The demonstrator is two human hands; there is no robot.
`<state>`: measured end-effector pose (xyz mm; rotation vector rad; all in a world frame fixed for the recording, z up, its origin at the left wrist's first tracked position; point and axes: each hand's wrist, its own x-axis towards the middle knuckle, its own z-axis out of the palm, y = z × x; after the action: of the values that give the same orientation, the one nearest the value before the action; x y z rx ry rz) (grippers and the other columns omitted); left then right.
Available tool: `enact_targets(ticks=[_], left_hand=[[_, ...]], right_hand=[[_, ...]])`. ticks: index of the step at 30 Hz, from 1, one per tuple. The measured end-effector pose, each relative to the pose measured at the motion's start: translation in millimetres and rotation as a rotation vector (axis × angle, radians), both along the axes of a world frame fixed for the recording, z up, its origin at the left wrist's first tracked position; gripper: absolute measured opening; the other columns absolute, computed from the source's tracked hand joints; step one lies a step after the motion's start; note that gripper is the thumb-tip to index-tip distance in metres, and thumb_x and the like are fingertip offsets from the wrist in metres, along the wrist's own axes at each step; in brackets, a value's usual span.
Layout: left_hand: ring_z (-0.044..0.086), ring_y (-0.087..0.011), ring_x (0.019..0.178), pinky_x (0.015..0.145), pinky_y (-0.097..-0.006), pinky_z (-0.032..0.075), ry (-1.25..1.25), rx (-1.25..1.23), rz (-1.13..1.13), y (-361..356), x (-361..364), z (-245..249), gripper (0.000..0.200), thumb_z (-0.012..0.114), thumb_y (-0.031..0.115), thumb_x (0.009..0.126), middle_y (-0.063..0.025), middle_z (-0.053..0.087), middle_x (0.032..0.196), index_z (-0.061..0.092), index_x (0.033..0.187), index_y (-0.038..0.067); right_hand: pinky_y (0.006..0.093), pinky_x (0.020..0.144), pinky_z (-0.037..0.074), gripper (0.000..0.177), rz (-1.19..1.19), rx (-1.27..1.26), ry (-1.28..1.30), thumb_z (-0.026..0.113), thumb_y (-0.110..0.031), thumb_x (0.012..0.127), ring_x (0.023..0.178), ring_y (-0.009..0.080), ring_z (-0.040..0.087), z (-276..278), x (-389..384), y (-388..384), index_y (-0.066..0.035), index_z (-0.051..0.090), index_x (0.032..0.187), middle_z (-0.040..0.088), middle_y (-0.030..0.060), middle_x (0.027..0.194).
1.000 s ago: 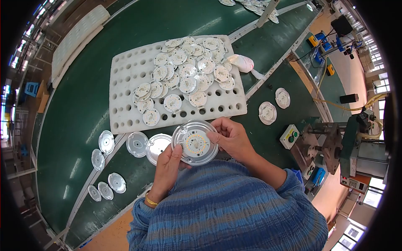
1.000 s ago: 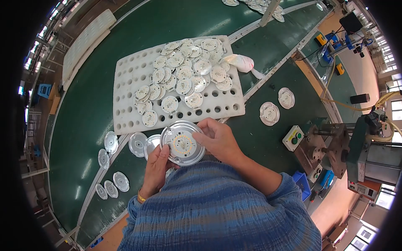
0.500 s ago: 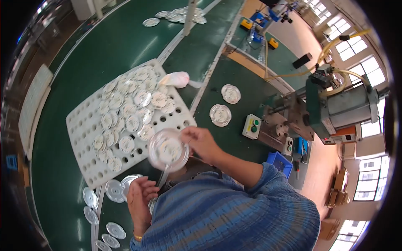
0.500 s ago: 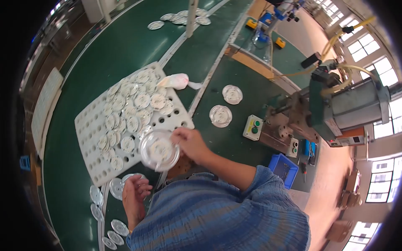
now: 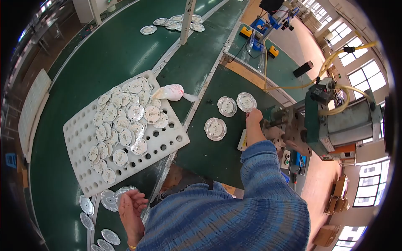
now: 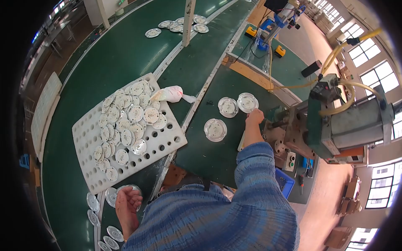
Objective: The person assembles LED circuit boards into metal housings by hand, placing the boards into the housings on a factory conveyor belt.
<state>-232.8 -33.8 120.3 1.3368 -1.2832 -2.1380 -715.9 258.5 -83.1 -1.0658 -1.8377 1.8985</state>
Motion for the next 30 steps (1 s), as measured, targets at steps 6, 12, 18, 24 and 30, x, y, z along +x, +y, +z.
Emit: enact_targets(ticks=[6,12,18,24,30], left_hand=[[0.058,-0.0118,0.072,0.063,-0.0217,0.046,-0.056,0.013,0.070,7,-6,0,0.034,0.039,0.031,0.096,-0.0077,0.061,0.086,0.052,0.103,0.001],[0.058,-0.0115,0.073,0.064,-0.0218,0.046,-0.060,0.004,0.100,10,-6,0,0.033,0.040,0.031,0.096,-0.0074,0.061,0.087,0.053,0.104,0.001],[0.059,-0.0119,0.078,0.068,-0.0229,0.047,-0.084,0.040,0.139,9,22,-17,0.030,0.044,0.029,0.094,-0.0073,0.060,0.092,0.053,0.105,0.002],[0.057,-0.0094,0.076,0.067,-0.0220,0.046,-0.116,0.009,0.294,11,74,-46,0.023,0.048,0.024,0.092,-0.0047,0.060,0.090,0.057,0.098,0.003],[0.056,-0.0086,0.063,0.053,-0.0207,0.043,-0.296,-0.168,0.644,10,164,-98,0.017,0.051,0.018,0.087,-0.0038,0.062,0.079,0.060,0.090,0.003]], right_hand=[[0.0348,0.034,0.036,0.016,0.020,-0.138,-0.009,0.044,-0.004,0.077,0.042,0.0255,0.052,-52,-28,28,-0.005,0.055,0.065,0.053,0.0106,0.056],[0.0315,0.041,0.038,0.010,-0.023,-0.297,-0.020,0.047,-0.007,0.075,0.053,0.0237,0.053,-55,-32,34,-0.004,0.056,0.074,0.055,0.0113,0.068],[0.0405,0.053,0.046,0.025,0.715,1.544,-0.303,0.055,-0.028,0.074,0.066,0.0309,0.060,-77,-54,74,-0.005,0.063,0.074,0.062,0.0141,0.073],[0.0446,0.061,0.051,0.039,0.903,1.916,-0.236,0.061,-0.041,0.074,0.074,0.0359,0.064,-46,-49,63,-0.002,0.066,0.077,0.065,0.0171,0.078],[0.0359,0.057,0.049,0.027,0.900,1.326,-0.218,0.058,-0.027,0.081,0.069,0.0261,0.061,-10,-10,11,-0.001,0.065,0.086,0.064,0.0125,0.082]])
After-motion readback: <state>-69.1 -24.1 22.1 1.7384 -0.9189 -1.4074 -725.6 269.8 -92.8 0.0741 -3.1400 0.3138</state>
